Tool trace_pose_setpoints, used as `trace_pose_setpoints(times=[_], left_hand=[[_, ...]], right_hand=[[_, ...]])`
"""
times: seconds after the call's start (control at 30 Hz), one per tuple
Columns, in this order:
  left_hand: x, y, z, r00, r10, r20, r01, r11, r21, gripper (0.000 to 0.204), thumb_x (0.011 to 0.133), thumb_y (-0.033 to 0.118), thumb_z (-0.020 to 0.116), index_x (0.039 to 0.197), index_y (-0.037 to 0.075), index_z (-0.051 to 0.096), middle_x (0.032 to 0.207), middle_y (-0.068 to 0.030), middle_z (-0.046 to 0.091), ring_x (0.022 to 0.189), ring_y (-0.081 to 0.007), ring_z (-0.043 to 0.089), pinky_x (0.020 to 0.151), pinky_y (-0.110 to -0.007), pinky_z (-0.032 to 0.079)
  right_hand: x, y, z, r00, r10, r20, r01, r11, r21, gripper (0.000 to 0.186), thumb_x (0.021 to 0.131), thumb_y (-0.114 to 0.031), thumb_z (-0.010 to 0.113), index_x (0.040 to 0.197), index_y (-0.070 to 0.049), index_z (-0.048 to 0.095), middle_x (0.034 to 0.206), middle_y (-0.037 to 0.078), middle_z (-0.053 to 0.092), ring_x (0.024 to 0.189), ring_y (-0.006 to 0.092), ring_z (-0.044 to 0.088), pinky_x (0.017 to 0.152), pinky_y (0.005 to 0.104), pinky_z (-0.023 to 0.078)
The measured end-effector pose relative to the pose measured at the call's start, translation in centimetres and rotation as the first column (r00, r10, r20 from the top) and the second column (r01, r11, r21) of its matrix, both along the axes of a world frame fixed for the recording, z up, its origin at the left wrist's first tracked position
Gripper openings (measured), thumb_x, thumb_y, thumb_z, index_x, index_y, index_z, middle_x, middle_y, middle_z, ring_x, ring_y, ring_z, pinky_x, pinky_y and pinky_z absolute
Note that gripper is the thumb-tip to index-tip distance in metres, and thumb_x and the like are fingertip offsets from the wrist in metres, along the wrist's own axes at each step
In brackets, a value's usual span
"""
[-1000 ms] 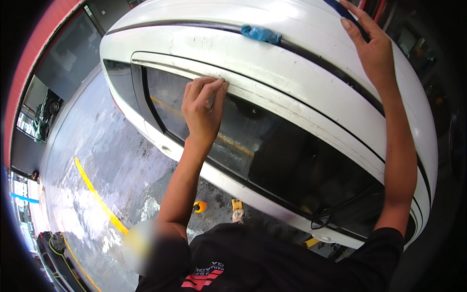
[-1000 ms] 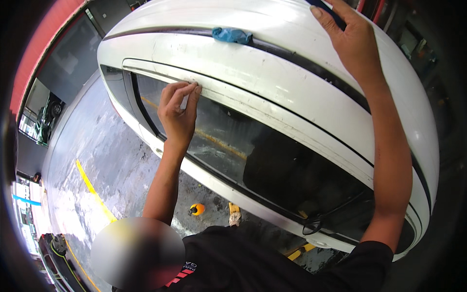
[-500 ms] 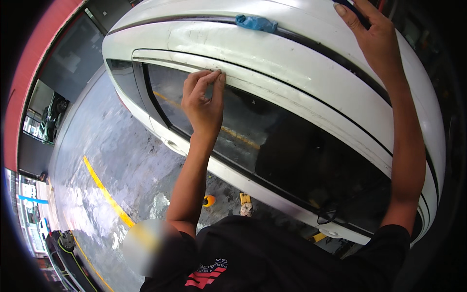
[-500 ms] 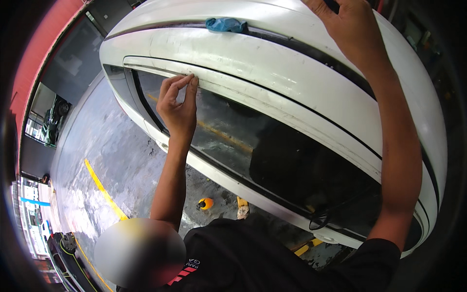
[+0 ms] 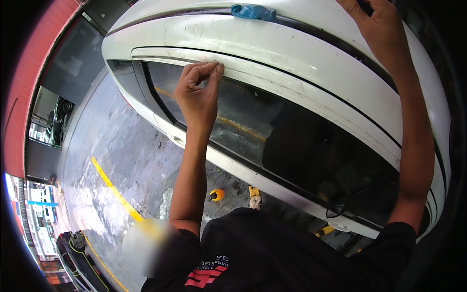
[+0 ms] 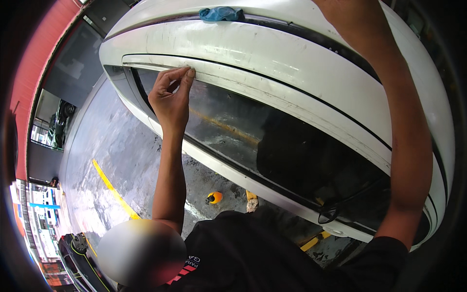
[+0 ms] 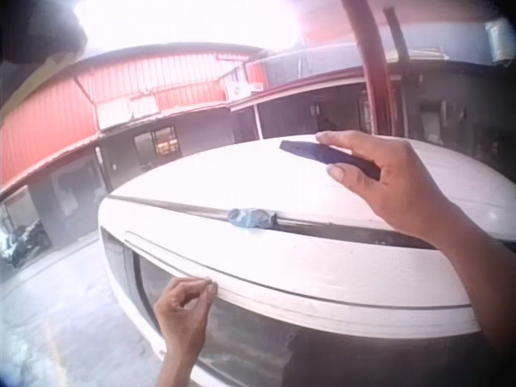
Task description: The person uses a squeegee to press a tint film onto the rear window of a white car, working along the top edge and then smoothing the surface to remove bubbles and ensure adhesion.
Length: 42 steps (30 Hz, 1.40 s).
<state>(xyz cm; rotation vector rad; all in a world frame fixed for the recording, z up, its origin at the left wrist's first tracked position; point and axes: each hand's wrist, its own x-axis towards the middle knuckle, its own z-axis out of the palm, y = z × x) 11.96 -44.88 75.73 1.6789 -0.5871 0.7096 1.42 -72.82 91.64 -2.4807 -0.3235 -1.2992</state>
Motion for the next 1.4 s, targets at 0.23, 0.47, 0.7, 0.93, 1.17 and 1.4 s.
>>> trace_pose_setpoints(times=[0.23,0.47,0.7,0.93,1.17,1.4], left_hand=[[-0.2,-0.2,-0.6,0.96,0.154,0.233,-0.183,0.977,0.107,0.008,0.087,0.002,0.079,0.094,0.0,0.076,0.096,-0.0109,0.073,0.086,-0.0218,0.071,0.078,-0.031,0.056],[0.1,-0.7,-1.0,0.933,0.221,0.283,-0.253,0.964,0.08,0.009,0.089,0.002,0.075,0.098,0.002,0.075,0.092,-0.0115,0.07,0.082,-0.0268,0.068,0.074,-0.035,0.054],[-1.4,-1.0,-1.5,0.914,0.264,0.306,-0.315,0.94,0.131,0.013,0.09,0.006,0.077,0.102,0.002,0.076,0.098,-0.0105,0.068,0.089,-0.0262,0.066,0.077,-0.035,0.053],[-1.6,-1.3,-1.0,0.816,0.311,0.488,-0.483,0.831,0.278,0.01,0.091,0.0,0.071,0.101,0.001,0.067,0.097,-0.0138,0.065,0.089,-0.0324,0.065,0.077,-0.041,0.053],[-0.2,-1.6,-1.6,0.799,0.292,0.525,-0.451,0.87,0.202,0.012,0.093,-0.006,0.065,0.103,-0.002,0.062,0.098,-0.0174,0.061,0.089,-0.0366,0.061,0.076,-0.041,0.051],[-0.3,-0.4,-2.4,0.913,0.251,0.321,-0.297,0.949,0.101,0.01,0.094,0.0,0.071,0.103,-0.001,0.068,0.095,-0.0146,0.066,0.083,-0.0294,0.066,0.073,-0.037,0.053]], right_hand=[[0.0,0.9,-0.5,0.993,-0.11,0.031,0.113,0.986,-0.125,0.035,0.101,-0.013,0.067,0.133,0.0,0.065,0.123,0.018,0.073,0.107,0.0252,0.07,0.093,0.0317,0.055],[-0.8,1.4,0.5,0.999,-0.032,0.033,0.032,0.999,-0.01,0.036,0.099,-0.009,0.068,0.133,0.002,0.065,0.118,0.02,0.073,0.101,0.0233,0.07,0.088,0.0311,0.055],[0.2,-1.6,0.7,0.998,0.056,-0.017,-0.055,0.997,0.063,0.038,0.098,-0.009,0.069,0.134,0.001,0.064,0.115,0.019,0.074,0.093,0.0199,0.068,0.085,0.0317,0.053],[-0.2,-0.8,0.9,0.996,0.034,-0.079,-0.03,0.998,0.046,0.038,0.097,-0.011,0.07,0.133,0.001,0.065,0.123,0.021,0.073,0.104,0.0257,0.071,0.092,0.033,0.054],[0.4,-1.9,0.3,0.999,0.02,-0.025,-0.02,1.0,0.003,0.039,0.098,-0.013,0.07,0.134,0.0,0.065,0.126,0.022,0.071,0.109,0.0305,0.071,0.095,0.0353,0.055],[0.9,-4.5,-0.5,0.992,-0.11,-0.066,0.1,0.985,-0.141,0.043,0.103,-0.041,0.062,0.143,-0.023,0.064,0.135,0.011,0.069,0.128,0.0312,0.065,0.11,0.0431,0.049]])
